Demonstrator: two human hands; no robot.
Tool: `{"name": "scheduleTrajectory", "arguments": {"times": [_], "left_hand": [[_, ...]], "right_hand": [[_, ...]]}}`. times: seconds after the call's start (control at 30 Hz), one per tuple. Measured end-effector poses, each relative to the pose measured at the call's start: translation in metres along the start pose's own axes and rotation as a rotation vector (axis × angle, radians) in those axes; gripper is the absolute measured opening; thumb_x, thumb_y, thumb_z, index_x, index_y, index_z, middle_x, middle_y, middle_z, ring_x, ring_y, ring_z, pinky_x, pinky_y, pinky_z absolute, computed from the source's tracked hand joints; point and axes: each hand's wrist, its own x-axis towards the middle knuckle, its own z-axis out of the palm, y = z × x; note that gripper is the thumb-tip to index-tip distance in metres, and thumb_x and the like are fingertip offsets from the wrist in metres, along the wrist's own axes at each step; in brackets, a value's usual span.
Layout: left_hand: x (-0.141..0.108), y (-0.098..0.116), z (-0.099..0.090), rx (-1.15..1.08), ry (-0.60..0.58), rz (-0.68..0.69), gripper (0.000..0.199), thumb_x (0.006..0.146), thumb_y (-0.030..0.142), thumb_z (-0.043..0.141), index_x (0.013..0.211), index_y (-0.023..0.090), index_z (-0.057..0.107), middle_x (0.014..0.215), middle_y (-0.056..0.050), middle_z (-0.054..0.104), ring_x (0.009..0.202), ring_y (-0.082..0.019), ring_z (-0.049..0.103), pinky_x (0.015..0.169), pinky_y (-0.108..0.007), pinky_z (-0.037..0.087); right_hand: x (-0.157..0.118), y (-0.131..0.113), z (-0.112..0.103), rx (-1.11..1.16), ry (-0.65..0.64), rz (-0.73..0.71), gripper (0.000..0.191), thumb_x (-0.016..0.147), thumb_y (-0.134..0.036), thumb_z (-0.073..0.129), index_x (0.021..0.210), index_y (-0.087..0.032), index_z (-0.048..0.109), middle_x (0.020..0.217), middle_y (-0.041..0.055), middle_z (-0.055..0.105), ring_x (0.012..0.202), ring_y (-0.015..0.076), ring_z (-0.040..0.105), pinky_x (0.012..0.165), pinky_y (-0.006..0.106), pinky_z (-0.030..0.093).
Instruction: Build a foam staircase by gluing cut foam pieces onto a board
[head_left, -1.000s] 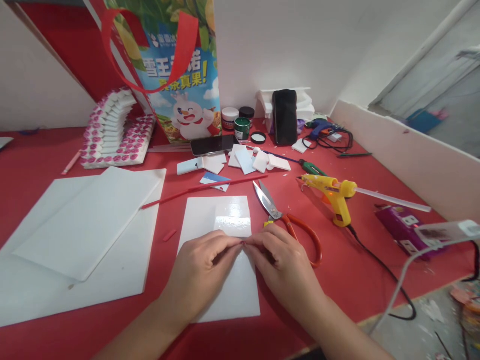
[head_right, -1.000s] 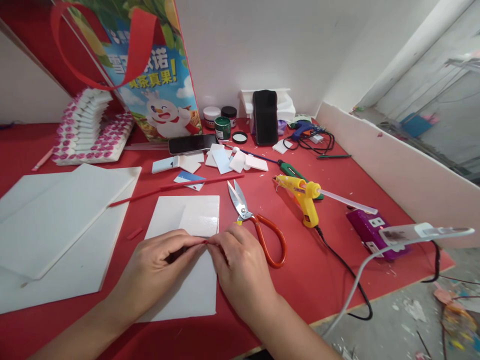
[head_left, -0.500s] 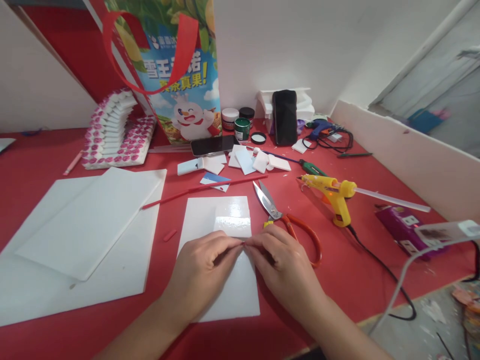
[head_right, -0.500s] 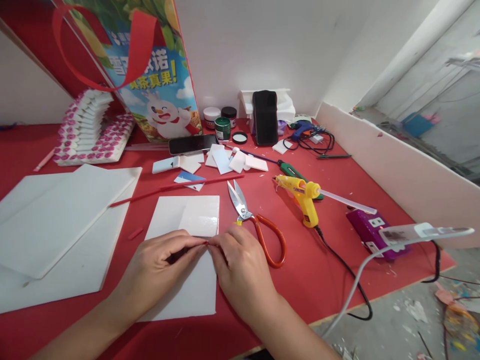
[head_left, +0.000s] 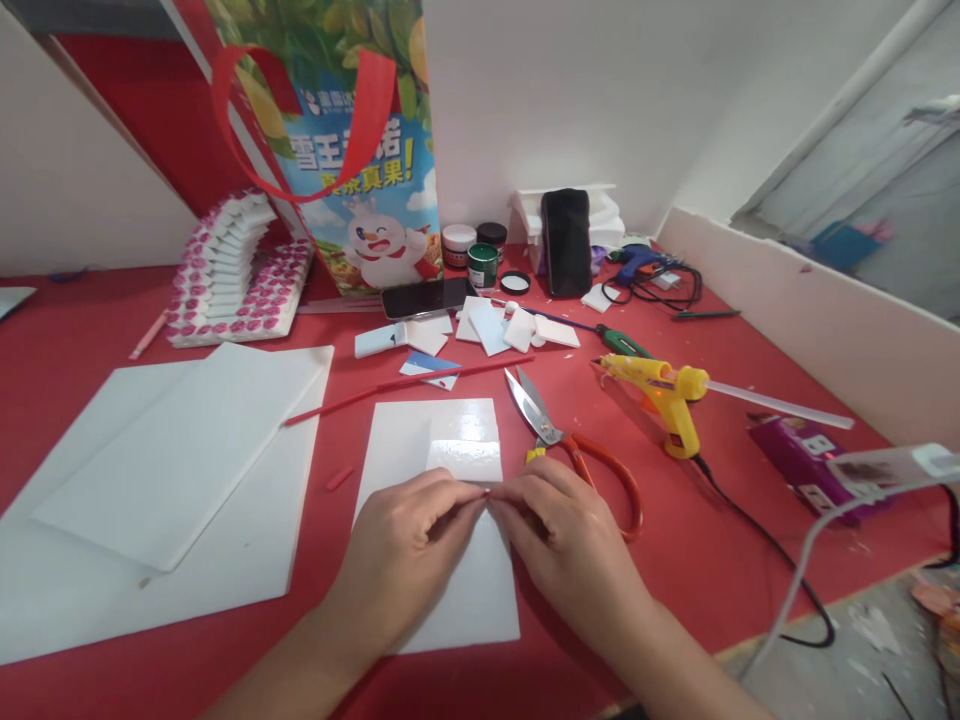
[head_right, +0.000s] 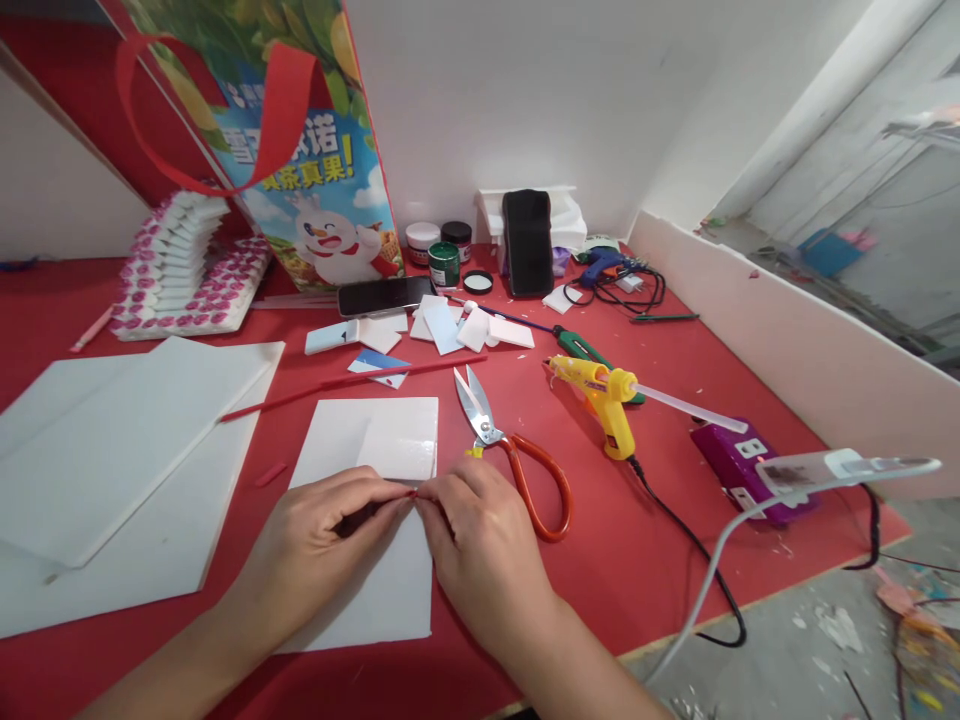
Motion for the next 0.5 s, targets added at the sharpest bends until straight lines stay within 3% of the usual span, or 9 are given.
{"name": "scheduleTrajectory", "arguments": {"times": [0.5], "left_hand": [[-0.0016,-0.0006,0.0021,0.004,0.013,0.002,0.019,0.097,0.023,0.057,0.094,0.02,0.076,0.073,0.001,0.067,0.061,-0.011,0.059,0.056,-0.024,0.044]], "right_hand": [[-0.0004,0.0015,0.0012,-0.017,0.014,-0.021,0.016,0.095,-0.013,0.059,0.09,-0.014,0.074,0.079,0.0063,0.064,0.073,0.0194,0.061,0.066,0.03,0.05]]}}
